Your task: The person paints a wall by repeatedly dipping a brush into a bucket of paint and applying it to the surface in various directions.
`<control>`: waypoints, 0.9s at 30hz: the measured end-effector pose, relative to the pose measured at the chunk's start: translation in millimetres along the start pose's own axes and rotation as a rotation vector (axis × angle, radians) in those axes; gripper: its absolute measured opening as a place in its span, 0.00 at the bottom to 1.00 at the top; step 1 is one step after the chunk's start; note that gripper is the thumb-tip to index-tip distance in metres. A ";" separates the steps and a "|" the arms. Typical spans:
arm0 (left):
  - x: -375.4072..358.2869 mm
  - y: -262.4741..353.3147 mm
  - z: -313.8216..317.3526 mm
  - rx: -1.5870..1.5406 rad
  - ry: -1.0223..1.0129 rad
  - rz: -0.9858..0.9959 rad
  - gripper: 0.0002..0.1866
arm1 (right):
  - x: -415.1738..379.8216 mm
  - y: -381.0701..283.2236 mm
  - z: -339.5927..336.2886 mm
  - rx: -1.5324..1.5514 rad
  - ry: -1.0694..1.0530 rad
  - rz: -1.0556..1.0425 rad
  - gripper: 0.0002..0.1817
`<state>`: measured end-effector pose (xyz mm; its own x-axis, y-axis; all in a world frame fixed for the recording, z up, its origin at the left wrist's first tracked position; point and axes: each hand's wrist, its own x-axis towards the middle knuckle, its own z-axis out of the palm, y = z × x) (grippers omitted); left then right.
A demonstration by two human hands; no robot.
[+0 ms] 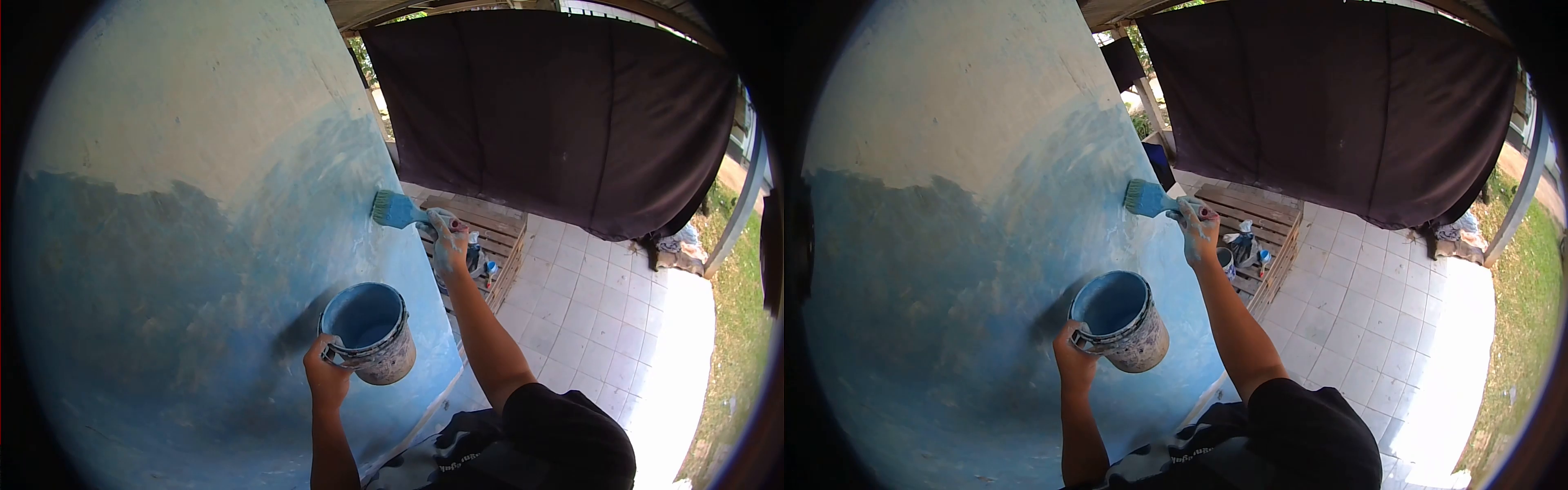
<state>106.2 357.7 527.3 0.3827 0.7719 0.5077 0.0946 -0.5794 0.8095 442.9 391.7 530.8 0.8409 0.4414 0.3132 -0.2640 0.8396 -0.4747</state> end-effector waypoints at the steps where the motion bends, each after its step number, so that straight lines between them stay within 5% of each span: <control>1: 0.6 0.4 0.3 -0.002 -0.006 0.026 0.22 | -0.2 2.6 0.7 -0.083 0.009 -0.007 0.08; 8: -2.1 -8.0 1.7 -0.038 0.015 -0.016 0.22 | 1.3 15.5 -63.7 -0.780 0.230 -0.120 0.08; 13: 1.9 -4.8 0.4 -0.010 -0.017 0.011 0.22 | 21.6 -1.4 -15.0 0.069 0.179 -0.059 0.09; 18: 4.9 -10.5 -1.5 -0.017 -0.034 0.002 0.22 | 10.4 49.1 -39.6 -0.102 0.149 -0.101 0.10; 20: 6.0 -14.0 -3.1 0.002 -0.043 0.006 0.22 | 6.3 48.0 -61.8 -0.751 0.312 0.010 0.07; 27: 7.4 -14.9 -3.3 -0.038 -0.067 0.033 0.24 | 20.2 -5.3 -7.9 -0.213 0.073 -0.121 0.06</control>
<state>104.5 372.9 519.9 0.4456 0.7324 0.5148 0.0461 -0.5930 0.8039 465.0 393.7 533.1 0.8943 0.3114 0.3214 -0.0604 0.7956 -0.6028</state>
